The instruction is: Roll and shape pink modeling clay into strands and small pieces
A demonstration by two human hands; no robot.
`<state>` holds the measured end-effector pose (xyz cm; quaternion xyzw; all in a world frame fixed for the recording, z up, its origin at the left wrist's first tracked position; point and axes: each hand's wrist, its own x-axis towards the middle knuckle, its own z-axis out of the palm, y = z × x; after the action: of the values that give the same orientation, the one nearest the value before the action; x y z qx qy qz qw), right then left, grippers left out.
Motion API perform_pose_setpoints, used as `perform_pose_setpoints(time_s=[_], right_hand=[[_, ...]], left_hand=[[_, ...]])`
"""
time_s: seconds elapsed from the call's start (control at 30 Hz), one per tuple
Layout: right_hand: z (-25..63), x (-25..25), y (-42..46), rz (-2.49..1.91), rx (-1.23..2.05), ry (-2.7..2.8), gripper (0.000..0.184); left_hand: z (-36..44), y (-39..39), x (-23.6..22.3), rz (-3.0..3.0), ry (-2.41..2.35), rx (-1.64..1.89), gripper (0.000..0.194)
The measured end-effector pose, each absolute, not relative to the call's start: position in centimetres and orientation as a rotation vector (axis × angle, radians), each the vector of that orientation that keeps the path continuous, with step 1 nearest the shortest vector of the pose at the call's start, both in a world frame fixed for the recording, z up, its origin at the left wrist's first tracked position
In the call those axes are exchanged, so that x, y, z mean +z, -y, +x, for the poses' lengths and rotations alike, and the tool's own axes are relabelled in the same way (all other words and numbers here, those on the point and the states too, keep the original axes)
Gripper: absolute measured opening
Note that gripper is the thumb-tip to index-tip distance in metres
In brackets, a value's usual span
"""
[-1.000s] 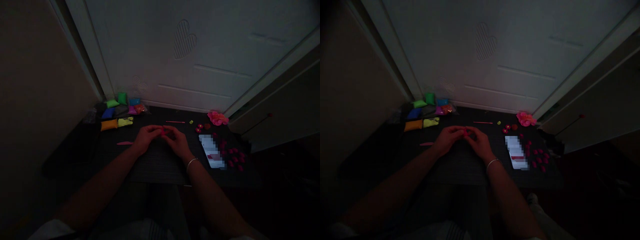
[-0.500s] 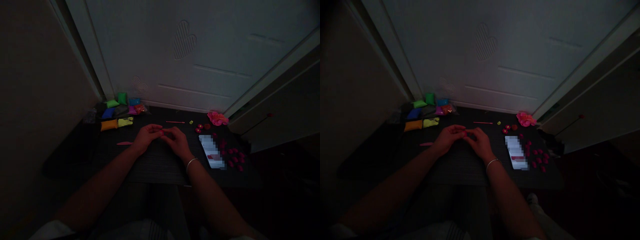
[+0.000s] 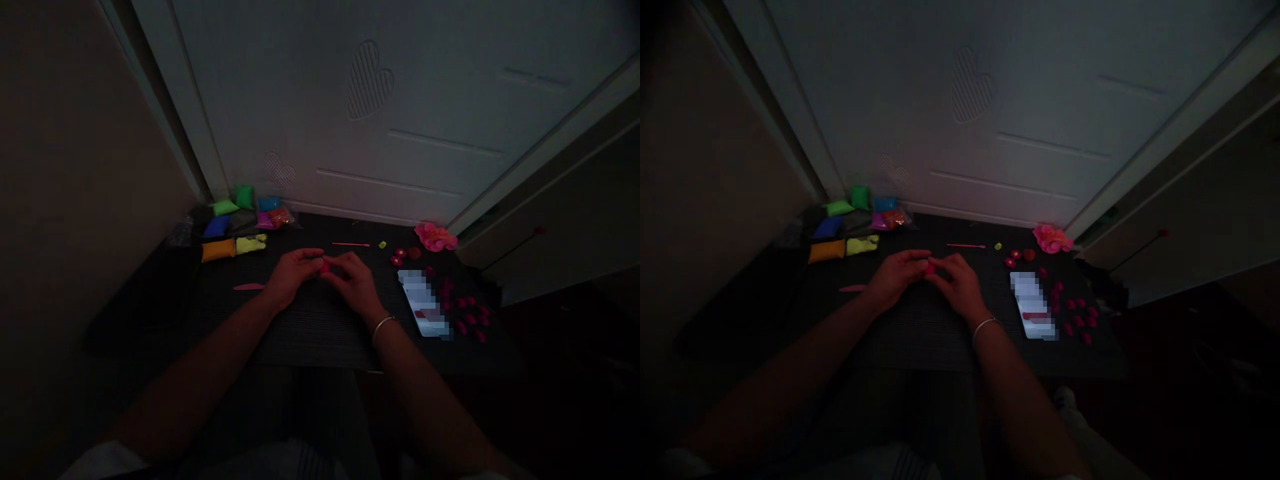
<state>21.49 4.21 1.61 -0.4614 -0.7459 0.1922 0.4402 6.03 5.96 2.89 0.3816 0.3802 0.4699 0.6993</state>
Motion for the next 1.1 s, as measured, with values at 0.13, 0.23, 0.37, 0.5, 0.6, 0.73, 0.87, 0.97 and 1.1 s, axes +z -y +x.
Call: perform_pose_setpoints(time_s=[0.13, 0.23, 0.37, 0.5, 0.6, 0.73, 0.87, 0.97, 1.1], right_hand=[[21.52, 1.54, -4.20, -1.148, 0.458, 1.835, 0.026], [21.49, 1.51, -4.18, -1.133, 0.473, 1.848, 0.030], [21.44, 1.48, -4.20, -1.127, 0.483, 1.846, 0.031], [21.43, 1.45, -4.23, -1.140, 0.472, 1.803, 0.028], [21.46, 1.35, -4.28, -1.145, 0.485, 1.806, 0.029], [21.47, 1.21, -4.34, -1.129, 0.480, 1.798, 0.028], [21.47, 1.29, -4.32, -1.132, 0.479, 1.841, 0.035], [21.47, 1.38, -4.31, -1.136, 0.476, 1.833, 0.028], [21.47, 1.43, -4.30, -1.161, 0.467, 1.801, 0.026]], left_hand=[[6.04, -5.88, 2.86, 0.832, -0.815, 1.011, 0.036], [6.01, -5.82, 2.80, 0.845, -0.817, 1.005, 0.044], [6.05, -5.78, 2.83, 0.823, -0.825, 1.027, 0.043], [6.00, -5.85, 2.88, 0.754, -0.791, 1.014, 0.031], [5.91, -5.92, 2.80, 0.738, -0.751, 1.002, 0.028], [5.95, -5.93, 2.75, 0.761, -0.753, 0.990, 0.032], [6.11, -5.92, 2.77, 0.789, -0.835, 1.007, 0.032], [6.11, -5.91, 2.68, 0.784, -0.850, 1.017, 0.031], [5.95, -5.89, 2.51, 0.768, -0.760, 0.988, 0.023]])
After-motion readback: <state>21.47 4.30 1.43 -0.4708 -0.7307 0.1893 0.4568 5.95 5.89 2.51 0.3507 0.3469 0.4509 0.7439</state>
